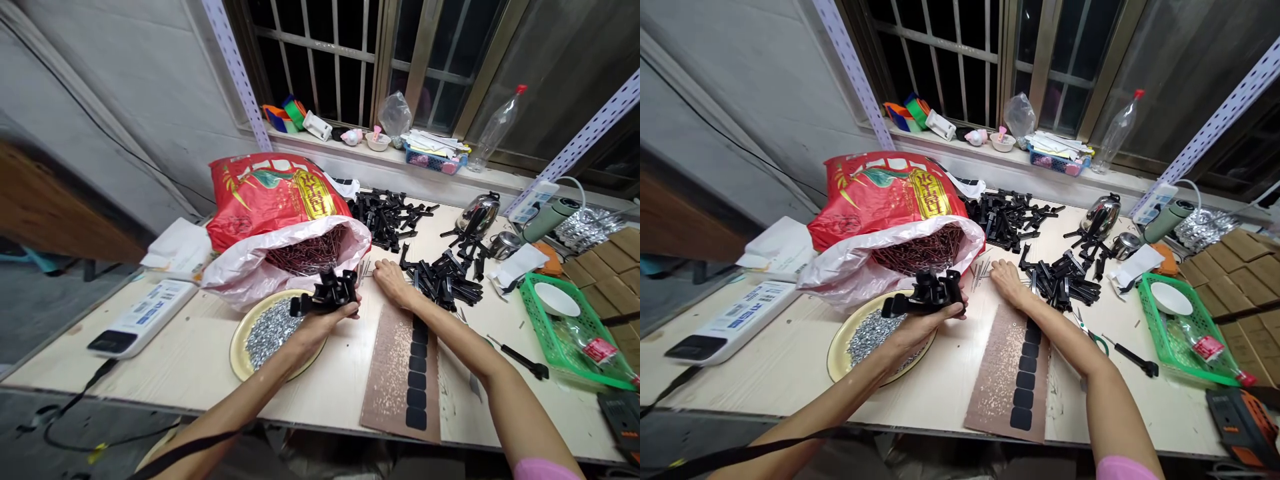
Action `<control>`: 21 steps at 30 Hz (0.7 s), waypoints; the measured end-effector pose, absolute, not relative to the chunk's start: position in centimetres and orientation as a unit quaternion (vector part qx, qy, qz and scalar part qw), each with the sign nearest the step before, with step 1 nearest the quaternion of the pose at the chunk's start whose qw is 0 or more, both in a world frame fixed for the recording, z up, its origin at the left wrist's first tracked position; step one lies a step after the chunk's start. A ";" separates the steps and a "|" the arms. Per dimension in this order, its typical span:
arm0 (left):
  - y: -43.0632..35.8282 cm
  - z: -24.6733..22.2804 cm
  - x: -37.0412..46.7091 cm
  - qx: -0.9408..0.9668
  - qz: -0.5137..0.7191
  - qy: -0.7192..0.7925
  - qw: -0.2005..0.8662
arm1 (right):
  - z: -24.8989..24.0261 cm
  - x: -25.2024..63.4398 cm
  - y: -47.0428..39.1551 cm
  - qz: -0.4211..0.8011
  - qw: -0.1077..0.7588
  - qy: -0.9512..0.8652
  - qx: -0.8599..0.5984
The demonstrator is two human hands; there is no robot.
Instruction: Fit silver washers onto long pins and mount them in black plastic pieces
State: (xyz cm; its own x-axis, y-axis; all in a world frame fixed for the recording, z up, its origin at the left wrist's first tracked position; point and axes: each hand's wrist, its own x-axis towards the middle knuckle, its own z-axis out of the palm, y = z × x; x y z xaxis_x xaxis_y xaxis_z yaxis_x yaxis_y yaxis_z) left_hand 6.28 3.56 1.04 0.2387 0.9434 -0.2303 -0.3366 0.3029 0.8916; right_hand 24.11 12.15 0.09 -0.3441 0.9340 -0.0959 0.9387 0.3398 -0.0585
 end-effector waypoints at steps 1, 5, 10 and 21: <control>3.6 0.9 6.3 0.371 0.459 0.414 0.693 | -0.4 23.9 12.1 -0.047 0.021 0.818 0.573; 3.9 0.5 6.0 0.367 0.463 0.427 0.685 | 0.5 24.0 11.9 -0.026 -0.006 0.807 0.590; 4.6 0.3 5.5 0.370 0.457 0.480 0.650 | 5.6 25.9 10.4 -0.038 -0.129 0.813 0.567; 5.1 0.3 7.3 0.392 0.410 0.530 0.630 | 9.0 24.8 6.6 0.004 -0.197 0.927 0.318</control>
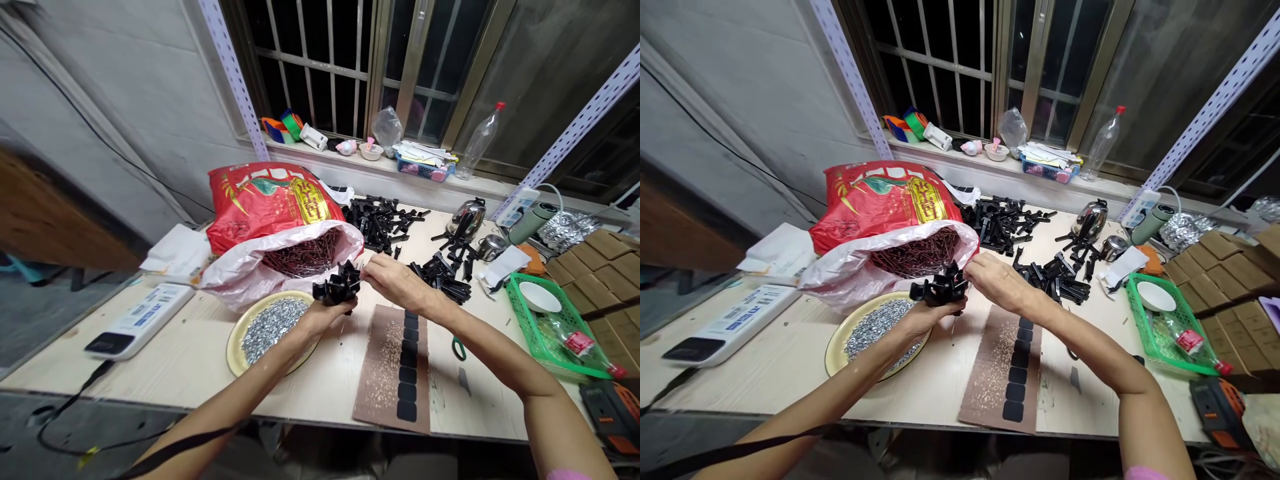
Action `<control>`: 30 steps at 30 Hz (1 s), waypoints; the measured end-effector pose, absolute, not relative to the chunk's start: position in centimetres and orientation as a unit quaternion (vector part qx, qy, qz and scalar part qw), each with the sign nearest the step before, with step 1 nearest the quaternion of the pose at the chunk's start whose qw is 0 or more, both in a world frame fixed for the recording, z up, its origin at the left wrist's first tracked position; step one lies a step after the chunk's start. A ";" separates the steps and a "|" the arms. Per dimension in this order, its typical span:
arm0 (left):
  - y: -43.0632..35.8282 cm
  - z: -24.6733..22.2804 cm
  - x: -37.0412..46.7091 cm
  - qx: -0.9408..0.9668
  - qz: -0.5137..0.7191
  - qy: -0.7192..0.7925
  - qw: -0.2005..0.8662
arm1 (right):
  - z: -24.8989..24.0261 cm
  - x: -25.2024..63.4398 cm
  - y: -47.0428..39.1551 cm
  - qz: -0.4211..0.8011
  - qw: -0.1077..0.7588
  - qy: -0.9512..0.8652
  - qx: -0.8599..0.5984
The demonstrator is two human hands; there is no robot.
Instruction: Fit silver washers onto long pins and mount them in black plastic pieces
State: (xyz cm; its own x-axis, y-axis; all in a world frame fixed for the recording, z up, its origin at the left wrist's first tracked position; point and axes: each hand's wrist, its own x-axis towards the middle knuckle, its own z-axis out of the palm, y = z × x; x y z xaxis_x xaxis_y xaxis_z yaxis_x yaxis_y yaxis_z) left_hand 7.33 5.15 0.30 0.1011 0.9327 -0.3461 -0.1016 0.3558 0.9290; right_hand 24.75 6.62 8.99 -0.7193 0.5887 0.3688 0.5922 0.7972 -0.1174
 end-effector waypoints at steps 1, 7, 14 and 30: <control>5.1 0.4 7.4 0.402 0.406 0.531 0.626 | 9.1 24.6 6.6 -0.011 0.177 -0.931 -0.318; 4.5 0.9 7.9 0.395 0.384 0.507 0.663 | 9.8 23.5 6.4 0.055 0.137 -0.942 -0.301; 4.9 0.4 7.8 0.366 0.393 0.473 0.698 | 9.1 24.9 8.2 0.176 0.260 -0.903 -0.295; 4.9 0.7 6.9 0.217 0.343 0.452 0.795 | -0.2 27.3 14.1 -0.017 -0.030 -0.812 -0.582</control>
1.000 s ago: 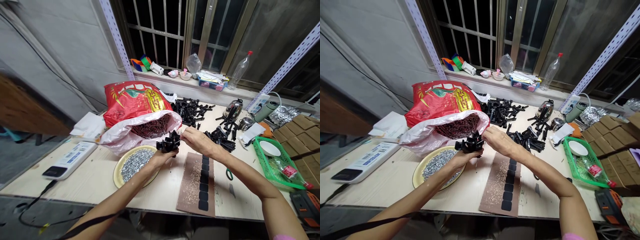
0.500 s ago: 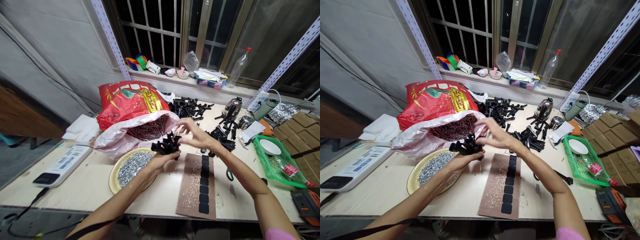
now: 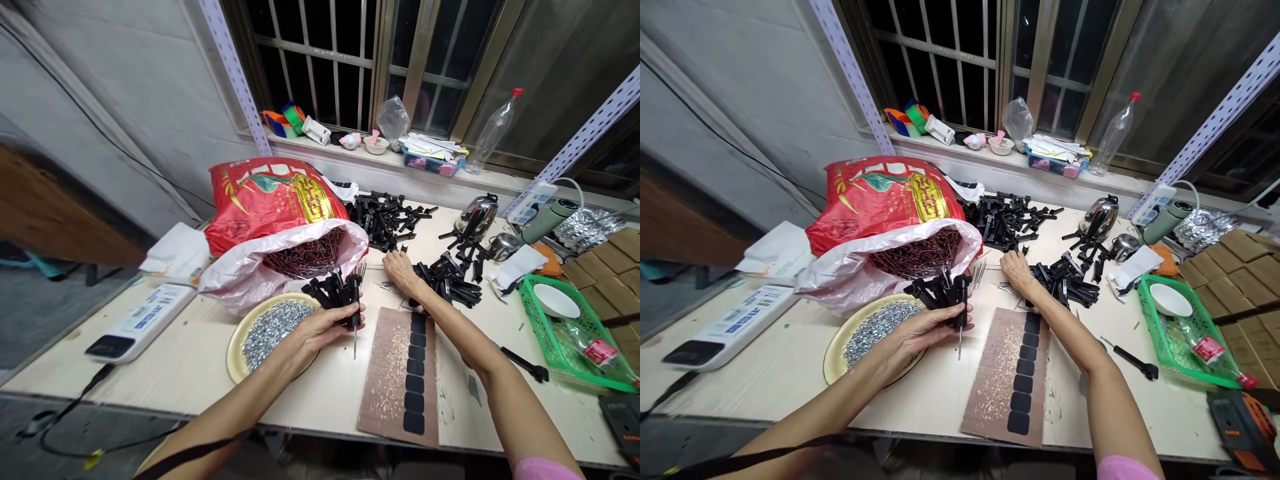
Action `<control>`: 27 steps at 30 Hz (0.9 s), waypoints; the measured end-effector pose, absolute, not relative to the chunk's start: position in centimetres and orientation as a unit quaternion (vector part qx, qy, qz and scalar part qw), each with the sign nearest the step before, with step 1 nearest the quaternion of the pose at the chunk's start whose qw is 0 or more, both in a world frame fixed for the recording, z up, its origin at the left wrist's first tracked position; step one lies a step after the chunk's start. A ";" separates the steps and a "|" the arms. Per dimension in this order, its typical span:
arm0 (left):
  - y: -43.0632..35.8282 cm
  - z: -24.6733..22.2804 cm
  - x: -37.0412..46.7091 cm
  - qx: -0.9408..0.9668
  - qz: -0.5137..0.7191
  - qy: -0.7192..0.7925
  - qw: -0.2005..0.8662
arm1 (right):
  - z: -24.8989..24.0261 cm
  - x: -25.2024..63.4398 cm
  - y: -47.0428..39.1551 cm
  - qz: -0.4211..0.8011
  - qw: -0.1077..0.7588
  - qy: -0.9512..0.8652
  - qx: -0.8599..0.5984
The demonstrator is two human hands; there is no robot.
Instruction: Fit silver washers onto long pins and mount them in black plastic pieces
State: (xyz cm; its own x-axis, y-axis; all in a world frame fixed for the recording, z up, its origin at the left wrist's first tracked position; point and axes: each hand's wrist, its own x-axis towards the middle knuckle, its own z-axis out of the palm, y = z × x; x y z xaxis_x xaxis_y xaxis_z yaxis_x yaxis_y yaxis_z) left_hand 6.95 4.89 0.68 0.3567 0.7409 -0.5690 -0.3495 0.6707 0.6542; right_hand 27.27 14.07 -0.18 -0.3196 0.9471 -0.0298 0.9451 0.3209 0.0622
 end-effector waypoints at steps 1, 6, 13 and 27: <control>4.8 0.5 6.9 0.233 0.347 0.466 0.780 | 0.5 27.7 13.8 0.020 0.019 0.808 0.589; 4.3 -0.7 7.2 0.347 0.361 0.543 0.674 | 5.5 29.1 11.2 0.005 -0.128 0.820 0.558; 3.6 0.4 7.8 0.441 0.352 0.541 0.624 | 10.4 27.7 7.8 0.025 -0.235 0.884 0.403; 4.0 0.5 7.6 0.480 0.349 0.547 0.591 | 10.5 25.6 8.1 -0.021 -0.167 0.941 0.293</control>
State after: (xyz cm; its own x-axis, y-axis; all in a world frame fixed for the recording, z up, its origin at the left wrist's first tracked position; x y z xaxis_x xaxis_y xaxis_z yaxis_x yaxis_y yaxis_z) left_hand 7.57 3.96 0.47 0.1588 0.9369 -0.3114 0.1132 0.2961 0.9484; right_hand 25.60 8.06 10.50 -0.7722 0.5586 0.3027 0.5446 0.8273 -0.1374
